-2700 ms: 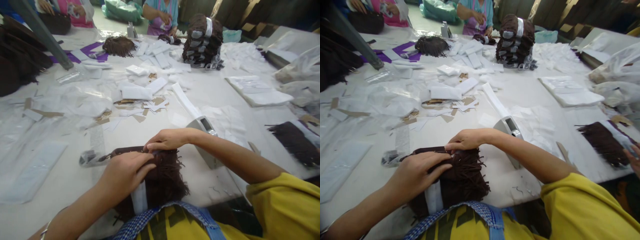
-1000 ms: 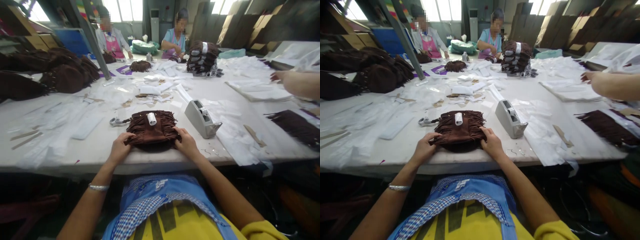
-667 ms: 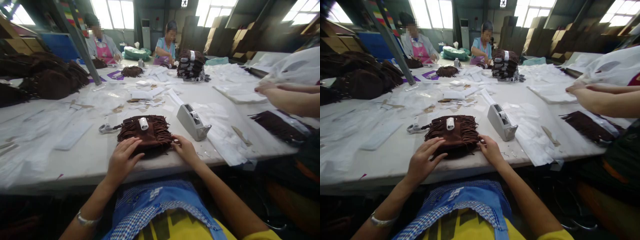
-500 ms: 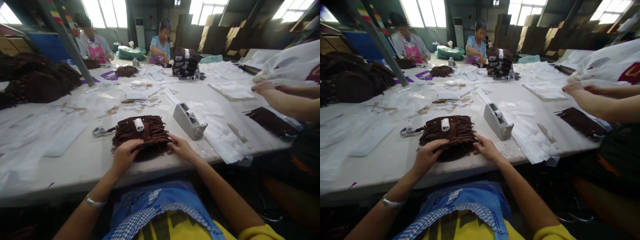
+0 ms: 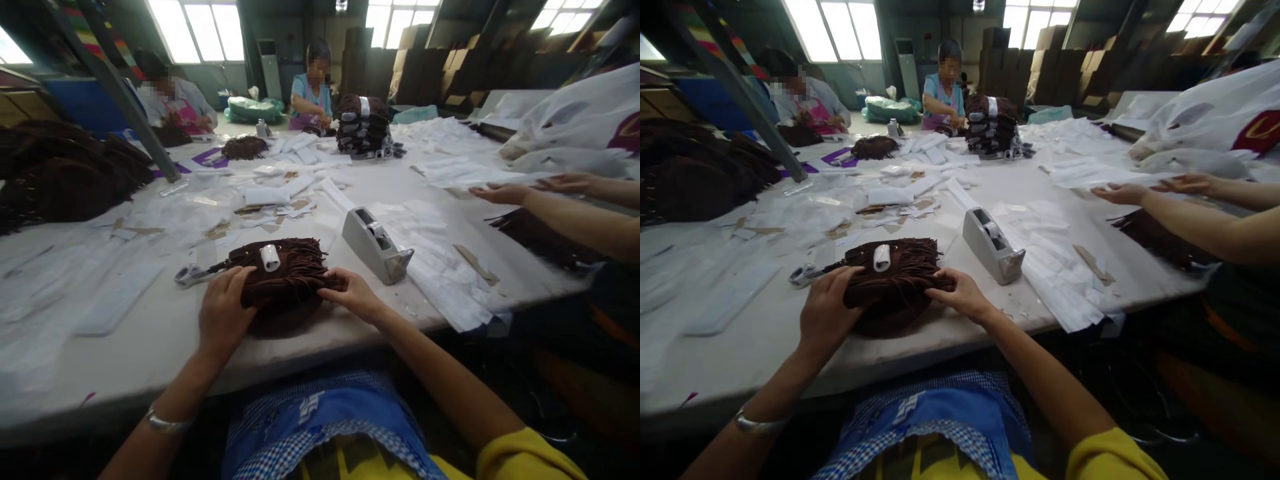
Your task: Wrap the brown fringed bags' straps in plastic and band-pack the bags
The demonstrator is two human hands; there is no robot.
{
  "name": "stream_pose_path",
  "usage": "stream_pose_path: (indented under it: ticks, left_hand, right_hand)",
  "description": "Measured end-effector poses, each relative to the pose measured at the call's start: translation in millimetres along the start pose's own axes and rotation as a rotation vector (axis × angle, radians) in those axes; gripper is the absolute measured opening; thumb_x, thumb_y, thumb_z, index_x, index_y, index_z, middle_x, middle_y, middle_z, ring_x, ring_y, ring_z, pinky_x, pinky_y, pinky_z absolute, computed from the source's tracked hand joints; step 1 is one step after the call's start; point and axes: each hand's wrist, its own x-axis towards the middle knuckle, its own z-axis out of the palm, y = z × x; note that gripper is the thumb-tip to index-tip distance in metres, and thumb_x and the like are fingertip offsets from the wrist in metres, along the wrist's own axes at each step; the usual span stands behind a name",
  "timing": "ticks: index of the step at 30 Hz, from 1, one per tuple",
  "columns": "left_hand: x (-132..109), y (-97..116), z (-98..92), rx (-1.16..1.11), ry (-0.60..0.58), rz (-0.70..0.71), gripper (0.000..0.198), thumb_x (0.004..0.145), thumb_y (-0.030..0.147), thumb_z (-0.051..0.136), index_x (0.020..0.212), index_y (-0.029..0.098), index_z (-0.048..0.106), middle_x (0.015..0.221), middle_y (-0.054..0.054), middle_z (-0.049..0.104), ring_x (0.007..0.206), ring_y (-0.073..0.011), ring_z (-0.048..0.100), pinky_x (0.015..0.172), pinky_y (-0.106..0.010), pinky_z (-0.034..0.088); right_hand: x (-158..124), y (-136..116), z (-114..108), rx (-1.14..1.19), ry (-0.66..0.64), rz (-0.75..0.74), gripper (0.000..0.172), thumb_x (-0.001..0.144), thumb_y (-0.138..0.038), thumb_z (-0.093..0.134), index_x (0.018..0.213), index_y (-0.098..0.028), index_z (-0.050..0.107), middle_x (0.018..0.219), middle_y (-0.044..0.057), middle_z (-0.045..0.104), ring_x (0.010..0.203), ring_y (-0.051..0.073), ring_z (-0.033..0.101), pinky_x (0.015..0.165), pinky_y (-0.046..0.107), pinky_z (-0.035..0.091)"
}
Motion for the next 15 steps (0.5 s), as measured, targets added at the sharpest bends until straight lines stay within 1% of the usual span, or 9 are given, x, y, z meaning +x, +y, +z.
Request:
stream_pose_path:
  ticks: [1, 2, 4, 6, 8, 9, 11, 13, 15]
  left_hand:
    - [-10, -3, -0.1, 0.054, 0.100, -0.058, 0.050, 0.079, 0.039, 0.072, 0.124, 0.020, 0.061, 0.129, -0.013, 0.061, 0.124, -0.0340, 0.052, 0.108, -0.052, 0.038]
    - [-21, -8, -0.6, 0.069, 0.178, -0.138, 0.051, 0.078, 0.040, 0.073, 0.123, 0.019, 0.060, 0.125, -0.013, 0.062, 0.119, -0.0330, 0.055, 0.105, -0.051, 0.042]
    - [-44, -20, -1.8, -0.010, 0.249, -0.347, 0.045, 0.079, 0.044, 0.072, 0.114, 0.019, 0.062, 0.107, -0.010, 0.068, 0.099, -0.0276, 0.065, 0.090, -0.044, 0.053]
    - [-64, -30, -2.2, -0.146, 0.206, -0.519, 0.033, 0.081, 0.045, 0.068, 0.102, 0.020, 0.066, 0.092, -0.005, 0.071, 0.082, -0.0223, 0.069, 0.078, -0.037, 0.057]
    - [-74, -35, -0.8, -0.250, 0.113, -0.585, 0.027, 0.083, 0.044, 0.066, 0.099, 0.022, 0.069, 0.092, -0.004, 0.074, 0.084, -0.0213, 0.071, 0.082, -0.034, 0.057]
    - [-75, -36, 0.5, -0.280, 0.082, -0.589, 0.029, 0.083, 0.043, 0.066, 0.103, 0.022, 0.070, 0.096, -0.004, 0.075, 0.089, -0.0218, 0.072, 0.086, -0.035, 0.056]
    - [-70, -34, 3.8, -0.298, 0.078, -0.584, 0.039, 0.081, 0.043, 0.070, 0.115, 0.023, 0.068, 0.106, -0.006, 0.074, 0.096, -0.0235, 0.071, 0.090, -0.037, 0.055]
    - [-59, -32, 7.7, -0.273, 0.111, -0.584, 0.048, 0.077, 0.043, 0.074, 0.119, 0.021, 0.065, 0.111, -0.009, 0.070, 0.096, -0.0247, 0.070, 0.086, -0.037, 0.057]
    - [-46, -32, 12.0, -0.237, 0.162, -0.602, 0.049, 0.074, 0.043, 0.076, 0.116, 0.018, 0.065, 0.115, -0.012, 0.066, 0.092, -0.0240, 0.069, 0.082, -0.037, 0.057]
  right_hand:
    - [0, -1, 1, -0.017, 0.010, -0.003, 0.041, 0.068, -0.038, 0.082, 0.097, -0.019, 0.060, 0.083, -0.001, 0.067, 0.067, 0.012, 0.063, 0.061, 0.023, 0.051]
    - [-1, -1, 1, -0.039, 0.027, -0.007, 0.041, 0.069, -0.039, 0.081, 0.098, -0.019, 0.060, 0.081, -0.001, 0.067, 0.065, 0.012, 0.062, 0.060, 0.024, 0.050]
    - [-1, 0, -1, -0.087, 0.065, -0.019, 0.041, 0.071, -0.042, 0.080, 0.099, -0.019, 0.062, 0.081, 0.000, 0.067, 0.064, 0.013, 0.060, 0.060, 0.025, 0.050]
    - [0, 4, -3, -0.106, 0.075, -0.006, 0.042, 0.071, -0.044, 0.080, 0.100, -0.019, 0.063, 0.083, 0.001, 0.067, 0.066, 0.014, 0.060, 0.060, 0.026, 0.050]
    - [2, 8, -4, -0.091, 0.053, 0.029, 0.043, 0.071, -0.046, 0.079, 0.100, -0.019, 0.063, 0.087, 0.002, 0.068, 0.069, 0.015, 0.061, 0.062, 0.027, 0.051]
    - [3, 10, -4, -0.083, 0.037, 0.047, 0.043, 0.071, -0.046, 0.080, 0.100, -0.020, 0.063, 0.089, 0.003, 0.068, 0.070, 0.016, 0.061, 0.062, 0.027, 0.052]
    - [4, 13, -2, -0.076, 0.008, 0.070, 0.043, 0.069, -0.047, 0.081, 0.098, -0.020, 0.063, 0.088, 0.002, 0.067, 0.070, 0.016, 0.061, 0.062, 0.028, 0.053]
    - [5, 15, 2, -0.076, -0.010, 0.082, 0.044, 0.068, -0.047, 0.081, 0.097, -0.020, 0.062, 0.083, 0.001, 0.066, 0.067, 0.016, 0.060, 0.061, 0.028, 0.054]
    - [6, 17, 6, -0.069, -0.029, 0.087, 0.044, 0.068, -0.047, 0.081, 0.098, -0.020, 0.062, 0.081, 0.000, 0.064, 0.066, 0.015, 0.059, 0.061, 0.029, 0.054]
